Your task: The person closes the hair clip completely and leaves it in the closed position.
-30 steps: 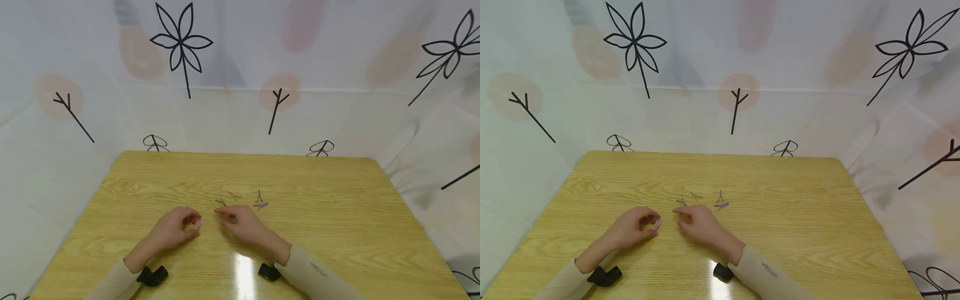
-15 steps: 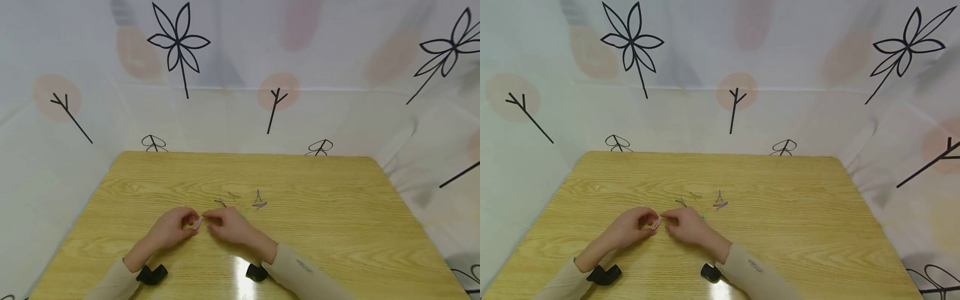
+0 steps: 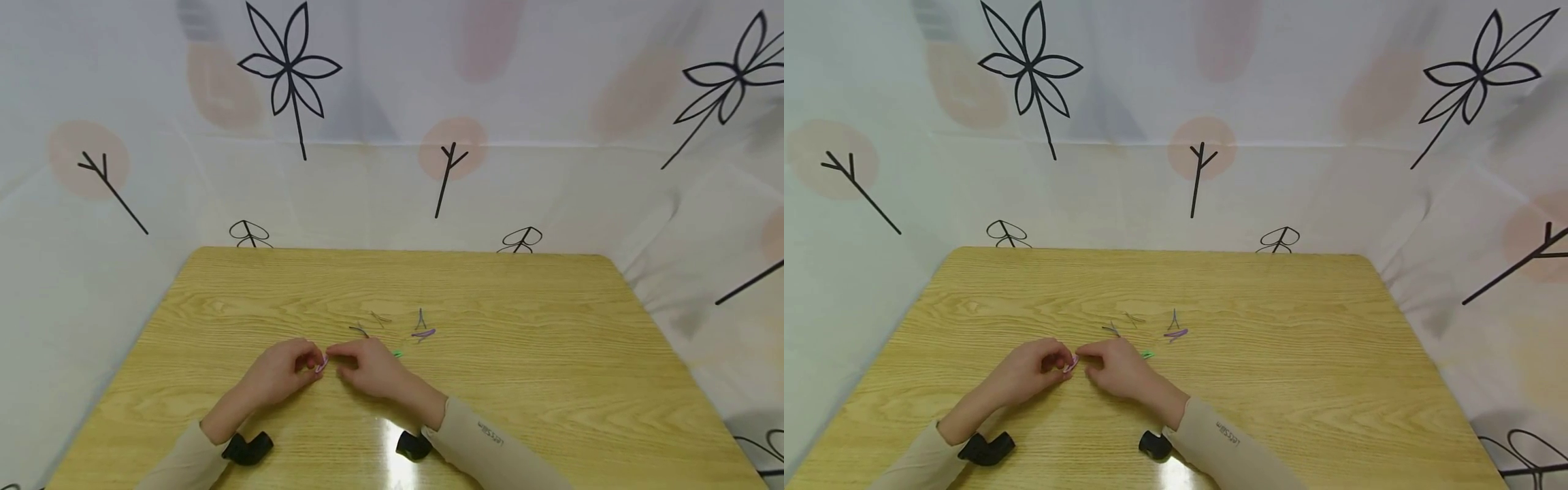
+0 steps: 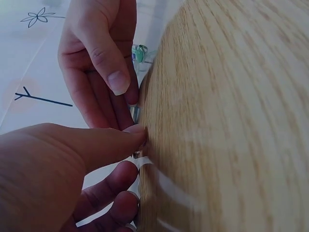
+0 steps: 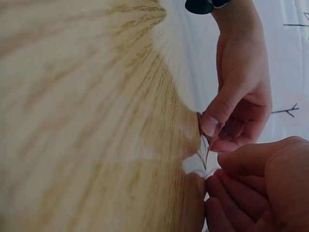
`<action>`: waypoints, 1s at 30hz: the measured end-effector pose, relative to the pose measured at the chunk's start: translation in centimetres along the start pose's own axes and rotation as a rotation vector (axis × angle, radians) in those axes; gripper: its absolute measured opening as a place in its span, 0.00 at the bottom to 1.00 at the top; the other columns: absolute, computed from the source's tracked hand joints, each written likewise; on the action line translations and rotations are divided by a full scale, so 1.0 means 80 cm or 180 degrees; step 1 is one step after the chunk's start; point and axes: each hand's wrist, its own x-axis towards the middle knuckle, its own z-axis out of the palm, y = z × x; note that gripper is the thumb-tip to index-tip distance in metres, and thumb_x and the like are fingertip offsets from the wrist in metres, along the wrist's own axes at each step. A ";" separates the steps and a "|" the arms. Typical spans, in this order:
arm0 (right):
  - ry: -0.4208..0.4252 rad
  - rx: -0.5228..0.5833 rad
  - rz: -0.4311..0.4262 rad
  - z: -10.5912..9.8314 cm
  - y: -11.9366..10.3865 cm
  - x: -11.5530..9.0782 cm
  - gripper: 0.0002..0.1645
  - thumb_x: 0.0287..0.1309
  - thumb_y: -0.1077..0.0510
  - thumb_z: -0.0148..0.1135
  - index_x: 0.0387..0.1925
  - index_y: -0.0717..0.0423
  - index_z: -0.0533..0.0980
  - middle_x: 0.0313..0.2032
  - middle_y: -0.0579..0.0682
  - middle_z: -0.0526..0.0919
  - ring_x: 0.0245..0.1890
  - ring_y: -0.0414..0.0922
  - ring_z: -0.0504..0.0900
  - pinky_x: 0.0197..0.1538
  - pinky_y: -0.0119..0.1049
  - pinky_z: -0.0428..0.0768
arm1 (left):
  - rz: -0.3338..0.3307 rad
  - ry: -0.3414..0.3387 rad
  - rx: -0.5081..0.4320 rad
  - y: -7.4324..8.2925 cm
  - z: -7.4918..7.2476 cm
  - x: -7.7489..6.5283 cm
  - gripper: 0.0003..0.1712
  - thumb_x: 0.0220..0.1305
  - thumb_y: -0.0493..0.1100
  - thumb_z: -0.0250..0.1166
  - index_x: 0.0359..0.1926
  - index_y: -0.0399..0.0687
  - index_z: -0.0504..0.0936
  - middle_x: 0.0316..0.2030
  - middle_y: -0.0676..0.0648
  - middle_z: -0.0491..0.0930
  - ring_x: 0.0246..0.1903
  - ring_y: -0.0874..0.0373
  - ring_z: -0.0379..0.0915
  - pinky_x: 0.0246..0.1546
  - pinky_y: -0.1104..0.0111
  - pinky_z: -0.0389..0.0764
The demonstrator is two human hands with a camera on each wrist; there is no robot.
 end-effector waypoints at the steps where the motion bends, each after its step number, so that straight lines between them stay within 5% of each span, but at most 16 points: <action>1: -0.0003 0.0003 0.0011 0.000 -0.001 0.000 0.22 0.61 0.63 0.64 0.58 0.53 0.81 0.53 0.46 0.84 0.56 0.39 0.78 0.59 0.34 0.74 | 0.0018 0.0008 0.0002 0.000 0.000 0.000 0.09 0.59 0.43 0.74 0.35 0.61 0.82 0.29 0.64 0.73 0.26 0.67 0.67 0.29 0.71 0.71; 17: 0.0088 -0.0083 -0.0121 0.002 -0.001 -0.001 0.23 0.59 0.65 0.64 0.57 0.53 0.82 0.52 0.46 0.84 0.56 0.39 0.79 0.59 0.33 0.74 | 0.0156 0.0205 -0.0108 0.003 0.001 0.002 0.05 0.62 0.43 0.72 0.36 0.61 0.84 0.33 0.64 0.79 0.30 0.70 0.72 0.33 0.69 0.75; 30: 0.0141 -0.0071 -0.0158 0.003 -0.001 -0.003 0.17 0.64 0.61 0.65 0.55 0.53 0.83 0.50 0.45 0.85 0.54 0.38 0.80 0.57 0.32 0.74 | 0.0087 0.0122 -0.0916 0.001 0.000 0.002 0.03 0.67 0.49 0.68 0.39 0.59 0.86 0.32 0.63 0.82 0.32 0.65 0.77 0.35 0.67 0.78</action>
